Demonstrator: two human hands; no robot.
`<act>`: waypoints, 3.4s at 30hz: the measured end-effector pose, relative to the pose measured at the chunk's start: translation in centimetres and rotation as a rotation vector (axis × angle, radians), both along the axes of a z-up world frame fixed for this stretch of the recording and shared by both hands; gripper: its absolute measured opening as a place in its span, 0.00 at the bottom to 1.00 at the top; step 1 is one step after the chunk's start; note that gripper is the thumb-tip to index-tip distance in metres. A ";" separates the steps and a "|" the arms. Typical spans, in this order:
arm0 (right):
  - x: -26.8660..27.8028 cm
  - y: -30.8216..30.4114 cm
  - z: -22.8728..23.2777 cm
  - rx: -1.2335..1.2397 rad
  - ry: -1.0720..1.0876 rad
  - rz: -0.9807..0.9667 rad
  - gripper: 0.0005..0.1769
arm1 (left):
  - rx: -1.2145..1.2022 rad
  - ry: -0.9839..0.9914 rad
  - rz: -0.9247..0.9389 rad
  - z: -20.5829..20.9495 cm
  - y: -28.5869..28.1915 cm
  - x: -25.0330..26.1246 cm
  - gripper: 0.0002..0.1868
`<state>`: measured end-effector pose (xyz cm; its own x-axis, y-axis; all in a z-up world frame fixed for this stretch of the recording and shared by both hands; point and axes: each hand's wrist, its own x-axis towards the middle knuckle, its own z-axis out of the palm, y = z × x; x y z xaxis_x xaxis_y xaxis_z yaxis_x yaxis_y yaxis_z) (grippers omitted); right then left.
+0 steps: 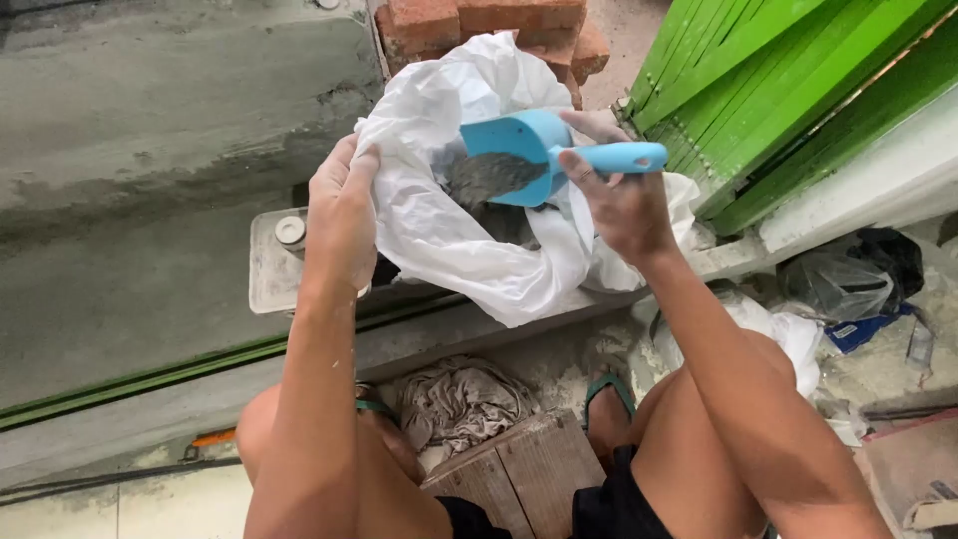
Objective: The person scoops cement from a large white sack using a blue plastic scoop and transfers it into a smaller white bag. The person repeats this scooping and pouring action multiple times to fill the smaller bag.
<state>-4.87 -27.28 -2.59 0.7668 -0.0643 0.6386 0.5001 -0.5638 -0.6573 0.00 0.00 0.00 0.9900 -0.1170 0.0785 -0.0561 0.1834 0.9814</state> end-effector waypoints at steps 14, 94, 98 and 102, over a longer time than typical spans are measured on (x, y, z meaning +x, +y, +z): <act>-6.6 -0.5 6.1 0.103 0.071 0.168 0.30 | 0.250 -0.015 -0.066 2.5 0.7 -2.3 0.25; -9.6 -10.0 8.8 0.927 0.697 -0.176 0.24 | 0.983 -0.244 0.082 7.5 -1.0 -2.8 0.43; -7.0 -7.8 3.4 0.981 0.678 -0.095 0.24 | 0.898 -0.004 -0.010 3.6 -0.5 -3.2 0.36; -5.5 -3.9 1.0 0.994 0.528 -0.049 0.22 | 0.648 0.048 0.021 0.3 -0.2 -2.5 0.18</act>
<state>-10.36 -31.21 -1.62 0.9084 -0.4014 -0.1170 0.0178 0.3167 -0.9484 -2.48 -0.16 0.27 0.9932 -0.1066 -0.0457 -0.0068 -0.4472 0.8944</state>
